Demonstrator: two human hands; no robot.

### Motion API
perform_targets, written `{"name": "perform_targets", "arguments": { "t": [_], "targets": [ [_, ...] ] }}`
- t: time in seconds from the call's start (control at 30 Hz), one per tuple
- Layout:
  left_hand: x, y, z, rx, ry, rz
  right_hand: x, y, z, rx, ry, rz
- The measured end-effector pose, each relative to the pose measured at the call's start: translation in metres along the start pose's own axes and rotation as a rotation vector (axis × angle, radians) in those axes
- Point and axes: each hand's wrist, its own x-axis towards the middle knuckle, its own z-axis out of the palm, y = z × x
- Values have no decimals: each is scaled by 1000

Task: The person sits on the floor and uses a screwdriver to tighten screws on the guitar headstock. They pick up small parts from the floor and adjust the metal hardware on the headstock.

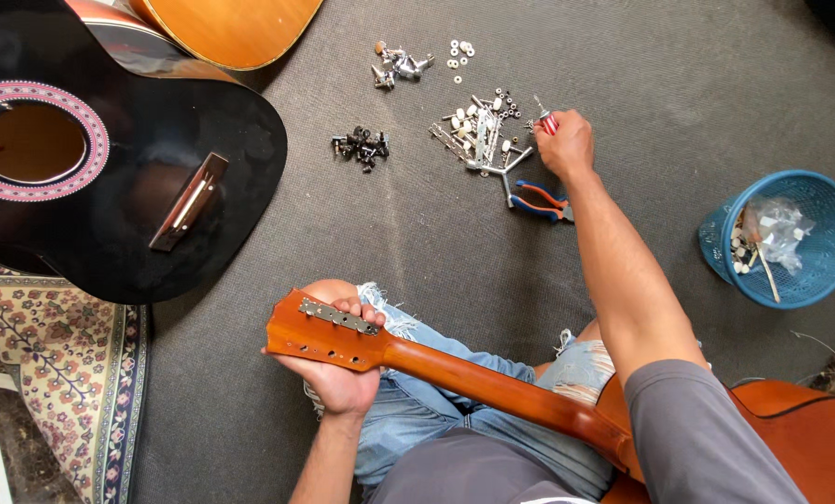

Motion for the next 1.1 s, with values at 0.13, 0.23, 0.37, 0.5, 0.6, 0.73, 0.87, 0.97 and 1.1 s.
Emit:
{"name": "perform_targets", "arguments": {
  "t": [0.13,0.23,0.37,0.5,0.6,0.73,0.87,0.97,1.1],
  "targets": [
    [6,-2,-1,13,8,0,15,0,11,-109,28,44],
    [9,-4,-4,12,7,7,15,-9,11,-178,49,39],
    [5,2,13,-17,8,-21,15,-15,19,-352,56,-50],
    [6,3,15,-9,-9,-11,11,-32,11,-357,-50,-2],
    [5,-2,6,13,37,0,13,-11,19,-338,10,-84],
    [5,-12,-10,-51,105,41,22,38,37,56,149,-213],
    [1,-7,2,-138,-16,49,-58,-64,-21,535,-33,-160],
    [-3,-11,0,-148,-43,55,-121,-122,-53,643,-183,-231],
    [-20,5,20,-70,-98,23,-187,-170,-64,790,-272,-426]
  ]
}}
